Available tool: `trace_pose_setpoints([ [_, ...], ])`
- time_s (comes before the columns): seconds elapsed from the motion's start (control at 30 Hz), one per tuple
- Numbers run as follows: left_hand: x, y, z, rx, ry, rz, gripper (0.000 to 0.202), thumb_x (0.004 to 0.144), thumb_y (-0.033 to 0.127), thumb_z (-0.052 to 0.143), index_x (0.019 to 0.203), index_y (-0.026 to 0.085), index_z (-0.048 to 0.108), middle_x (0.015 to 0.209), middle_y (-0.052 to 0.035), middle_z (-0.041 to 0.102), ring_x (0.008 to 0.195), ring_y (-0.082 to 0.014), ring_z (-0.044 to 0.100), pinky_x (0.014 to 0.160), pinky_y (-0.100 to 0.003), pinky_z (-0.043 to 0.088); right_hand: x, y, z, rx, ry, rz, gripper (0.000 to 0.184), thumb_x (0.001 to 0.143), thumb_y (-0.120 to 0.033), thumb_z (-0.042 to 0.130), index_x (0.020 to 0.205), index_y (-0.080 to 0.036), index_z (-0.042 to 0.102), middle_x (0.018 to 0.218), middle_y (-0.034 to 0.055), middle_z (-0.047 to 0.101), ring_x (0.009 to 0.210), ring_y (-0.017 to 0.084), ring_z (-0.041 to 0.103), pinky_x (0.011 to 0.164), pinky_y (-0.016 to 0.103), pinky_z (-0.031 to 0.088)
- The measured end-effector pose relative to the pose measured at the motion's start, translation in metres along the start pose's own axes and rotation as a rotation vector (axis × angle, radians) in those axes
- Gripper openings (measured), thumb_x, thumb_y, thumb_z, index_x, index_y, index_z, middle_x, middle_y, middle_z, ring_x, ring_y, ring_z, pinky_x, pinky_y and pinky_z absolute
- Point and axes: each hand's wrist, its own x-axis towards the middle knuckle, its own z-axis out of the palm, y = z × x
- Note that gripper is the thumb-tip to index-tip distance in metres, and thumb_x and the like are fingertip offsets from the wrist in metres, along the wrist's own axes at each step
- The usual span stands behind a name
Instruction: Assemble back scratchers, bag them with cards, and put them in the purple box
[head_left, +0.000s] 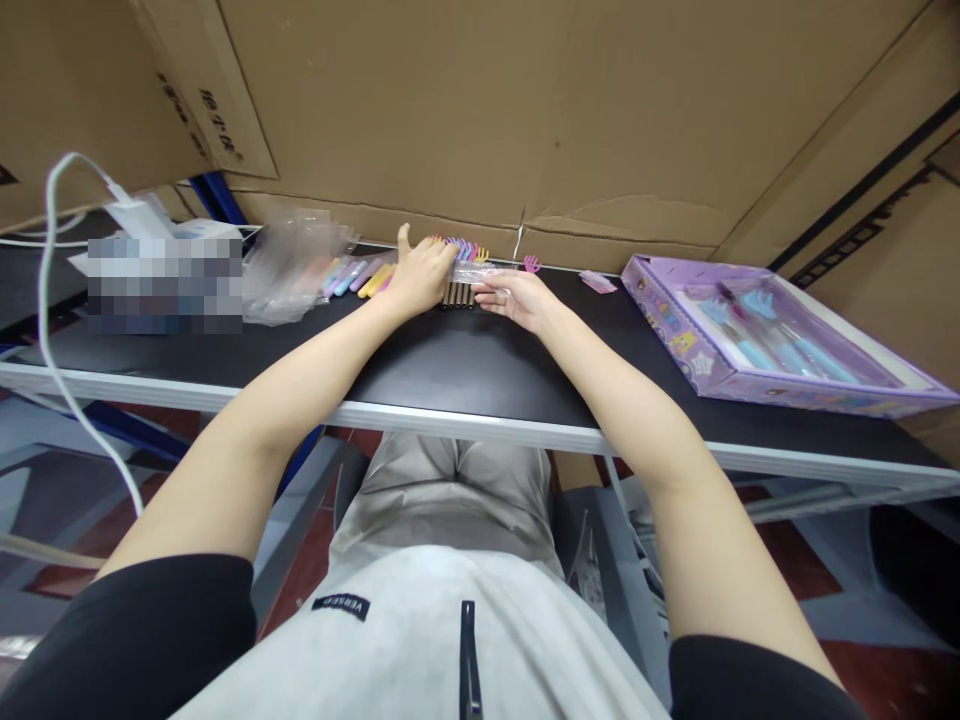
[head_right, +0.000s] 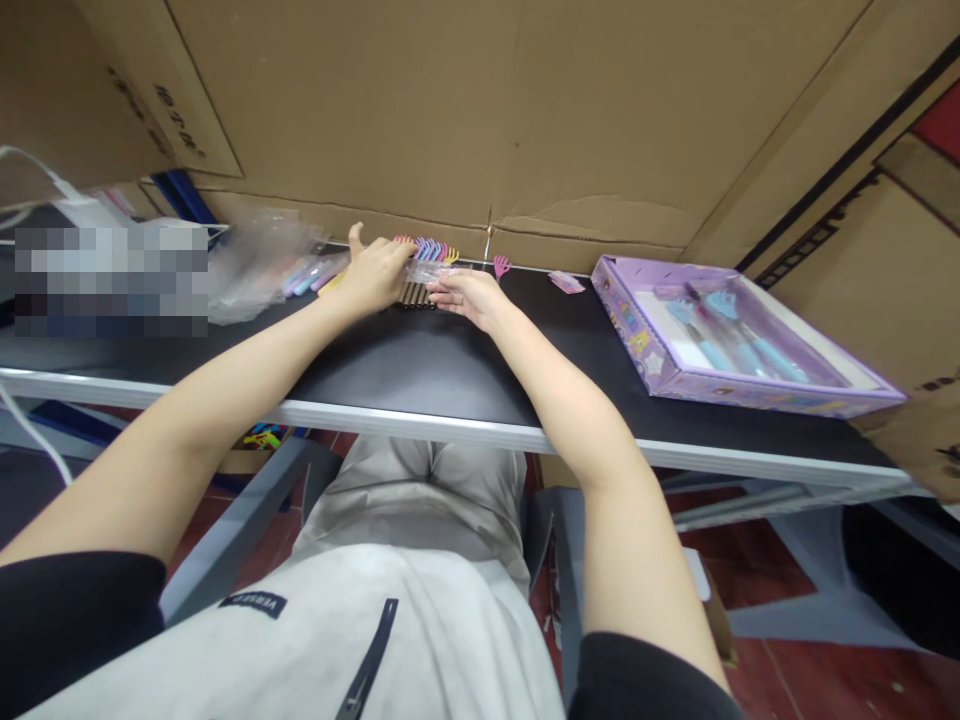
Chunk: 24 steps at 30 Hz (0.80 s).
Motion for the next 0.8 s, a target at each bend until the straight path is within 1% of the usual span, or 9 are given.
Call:
trace_pose_setpoints([
  [0.1,0.002,-0.001,0.0,0.027,0.004,0.034,0.049,0.093,0.011,0.048,0.137,0.02,0.068,0.118,-0.0172,0.076,0.124,-0.0383,0.067,0.126,-0.074,0.029,0.0,0.0,0.0,-0.062,0.005,-0.008,0.022,0.106,-0.005,0.058,0.089,-0.016,0.064,0.072,0.0003,0.076,0.056,0.007,0.068,0.067,0.019,0.057],
  [0.17,0.003,0.001,0.0,0.05,-0.019,0.053,0.044,0.094,0.011,0.047,0.131,0.017,0.07,0.118,-0.0195,0.076,0.122,-0.0384,0.068,0.118,-0.067,0.041,0.003,0.001,-0.003,-0.143,0.02,-0.041,0.019,0.103,-0.003,0.062,0.09,-0.016,0.066,0.074,0.0005,0.076,0.056,0.007,0.068,0.063,0.018,0.056],
  [0.23,0.003,0.004,0.001,0.068,-0.062,0.059,0.04,0.095,0.012,0.047,0.126,0.014,0.071,0.121,-0.0224,0.075,0.12,-0.0386,0.069,0.11,-0.058,0.049,0.01,0.004,-0.009,-0.246,0.045,-0.113,0.015,0.099,-0.004,0.071,0.091,-0.017,0.068,0.074,0.0003,0.075,0.055,0.008,0.067,0.058,0.018,0.053],
  [0.33,0.003,0.007,0.003,0.053,-0.117,0.077,0.041,0.095,0.014,0.047,0.128,0.012,0.07,0.125,-0.0241,0.074,0.121,-0.0383,0.07,0.102,-0.05,0.054,0.024,0.01,-0.022,-0.431,0.069,-0.257,0.015,0.09,-0.014,0.085,0.093,-0.018,0.071,0.07,-0.0009,0.072,0.055,0.01,0.064,0.057,0.02,0.053],
  [0.4,0.003,0.007,0.004,0.016,-0.149,0.103,0.043,0.095,0.014,0.046,0.132,0.011,0.069,0.126,-0.024,0.074,0.122,-0.0381,0.07,0.101,-0.048,0.055,0.032,0.013,-0.03,-0.597,0.054,-0.355,0.019,0.085,-0.021,0.089,0.096,-0.018,0.075,0.069,-0.0017,0.07,0.059,0.012,0.065,0.064,0.023,0.056],
  [0.47,0.002,0.006,0.007,-0.029,-0.171,0.14,0.045,0.093,0.015,0.048,0.133,0.011,0.07,0.127,-0.0227,0.075,0.123,-0.0372,0.071,0.102,-0.047,0.055,0.037,0.016,-0.036,-0.766,0.039,-0.452,0.023,0.082,-0.027,0.09,0.099,-0.017,0.078,0.073,-0.0003,0.072,0.069,0.016,0.07,0.076,0.028,0.059],
  [0.57,0.001,0.003,0.011,-0.088,-0.169,0.195,0.048,0.089,0.015,0.053,0.135,0.013,0.07,0.128,-0.0195,0.077,0.125,-0.035,0.071,0.107,-0.046,0.056,0.038,0.017,-0.038,-0.974,0.034,-0.599,0.03,0.083,-0.032,0.088,0.108,-0.016,0.082,0.09,0.0053,0.079,0.091,0.023,0.074,0.091,0.033,0.056],
  [0.67,0.001,0.002,0.013,-0.117,-0.185,0.229,0.053,0.088,0.016,0.054,0.139,0.012,0.068,0.132,-0.0189,0.076,0.127,-0.0336,0.071,0.108,-0.043,0.056,0.032,0.014,-0.036,-1.136,-0.001,-0.714,0.033,0.09,-0.033,0.081,0.12,-0.019,0.082,0.106,0.0094,0.081,0.104,0.026,0.073,0.098,0.035,0.053],
  [0.8,0.002,0.001,0.006,-0.135,-0.228,0.222,0.057,0.087,0.021,0.057,0.142,0.011,0.066,0.135,-0.0193,0.075,0.125,-0.033,0.072,0.107,-0.04,0.056,0.024,0.008,-0.034,-1.26,-0.036,-0.784,0.024,0.099,-0.03,0.069,0.114,-0.021,0.086,0.114,0.0118,0.081,0.112,0.029,0.072,0.101,0.036,0.051],
])
